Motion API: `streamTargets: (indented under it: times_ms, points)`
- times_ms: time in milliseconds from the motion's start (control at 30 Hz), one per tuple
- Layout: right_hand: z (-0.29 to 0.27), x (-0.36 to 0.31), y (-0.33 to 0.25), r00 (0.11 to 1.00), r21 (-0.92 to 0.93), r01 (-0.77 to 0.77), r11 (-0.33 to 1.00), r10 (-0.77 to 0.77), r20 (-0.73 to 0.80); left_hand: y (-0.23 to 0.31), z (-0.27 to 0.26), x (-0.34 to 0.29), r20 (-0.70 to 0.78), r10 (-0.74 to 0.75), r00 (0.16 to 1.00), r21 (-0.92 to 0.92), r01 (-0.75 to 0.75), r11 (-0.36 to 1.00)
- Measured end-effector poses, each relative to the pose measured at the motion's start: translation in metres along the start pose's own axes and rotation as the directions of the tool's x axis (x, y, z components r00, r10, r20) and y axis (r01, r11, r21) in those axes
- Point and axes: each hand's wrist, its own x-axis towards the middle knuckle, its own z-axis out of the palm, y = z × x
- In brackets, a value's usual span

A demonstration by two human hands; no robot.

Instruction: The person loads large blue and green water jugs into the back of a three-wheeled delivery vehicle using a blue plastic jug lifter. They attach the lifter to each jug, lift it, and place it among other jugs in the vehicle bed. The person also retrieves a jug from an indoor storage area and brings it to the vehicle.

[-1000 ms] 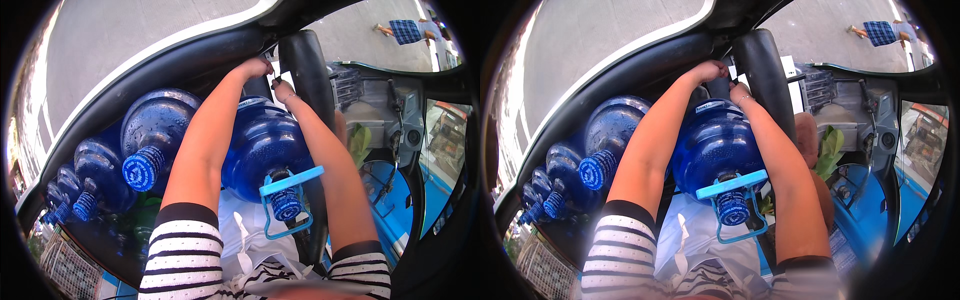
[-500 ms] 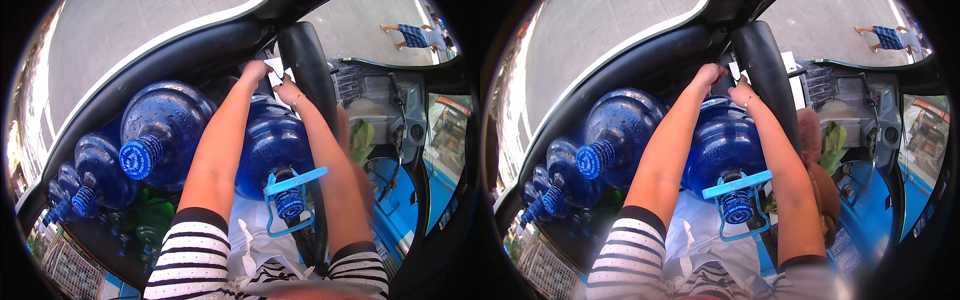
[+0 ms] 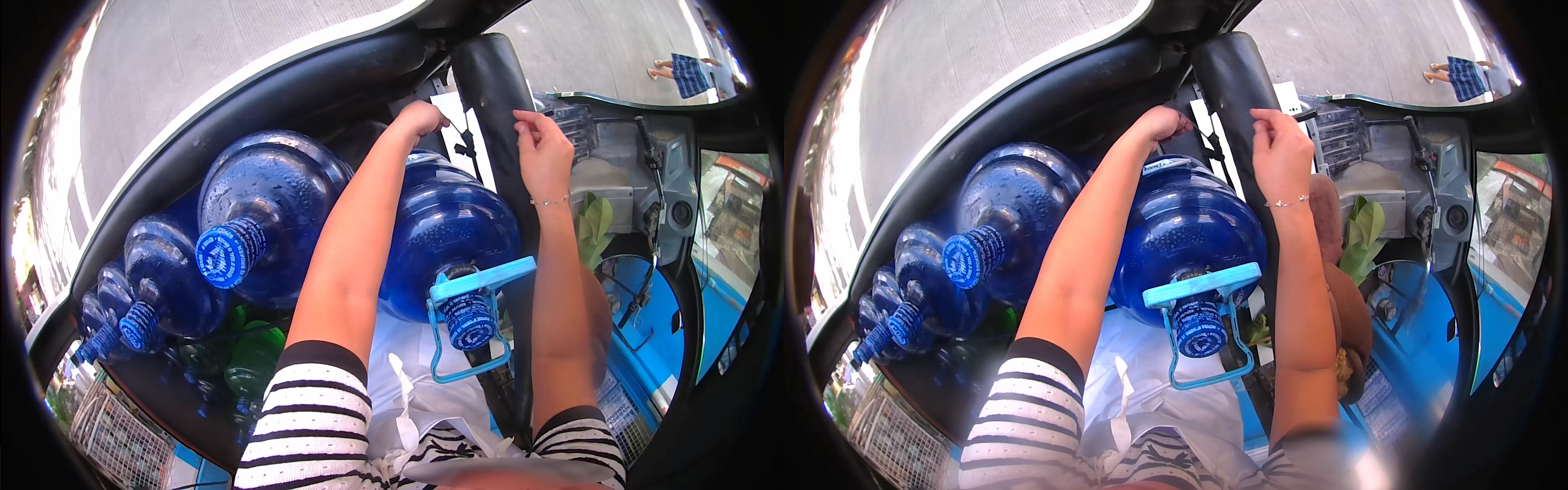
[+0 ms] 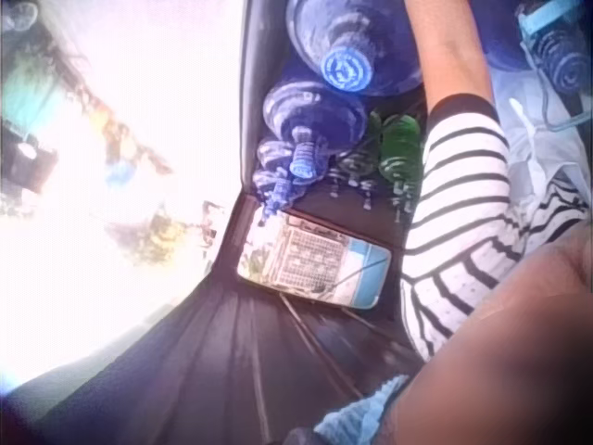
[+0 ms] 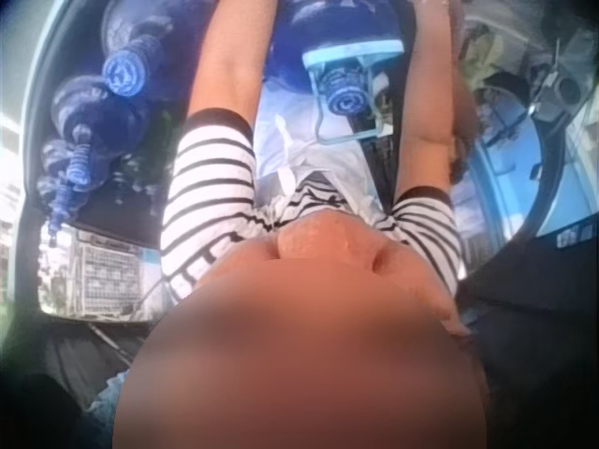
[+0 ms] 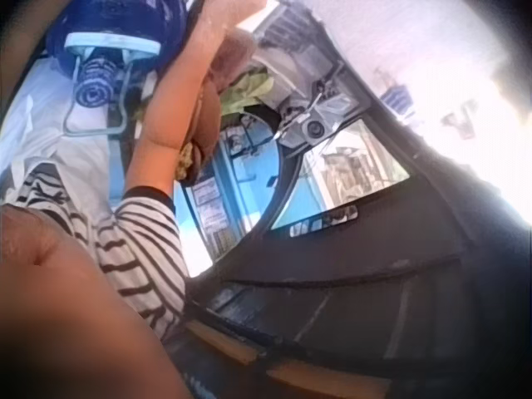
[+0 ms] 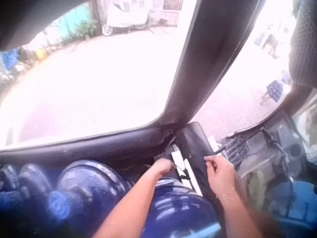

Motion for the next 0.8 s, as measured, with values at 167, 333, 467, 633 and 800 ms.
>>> streamTargets:
  times_ms: [167,333,467,633,800]
  points:
    - [0.009,-0.005,0.02,0.999,0.082,0.005,0.997,-0.002,-0.033,0.003,0.002,-0.004,0.033,0.006,0.999,-0.136,-0.002,0.991]
    - [0.022,-0.003,0.019,0.956,-0.185,0.292,0.938,-0.292,0.028,0.006,0.005,-0.008,0.021,0.109,0.994,-0.083,-0.107,0.991]
    - [0.046,0.012,0.008,0.857,-0.437,0.516,0.737,-0.451,0.251,0.016,0.001,-0.017,0.001,0.201,0.98,0.192,-0.198,0.961]
    - [0.075,0.028,0.001,0.791,-0.53,0.609,0.591,-0.402,0.461,0.023,0.001,-0.029,-0.098,0.357,0.929,0.581,-0.238,0.778]
    - [0.083,0.042,0.001,0.72,-0.541,0.691,0.481,-0.387,0.576,0.02,-0.001,-0.028,-0.181,0.385,0.905,0.501,-0.252,0.828]
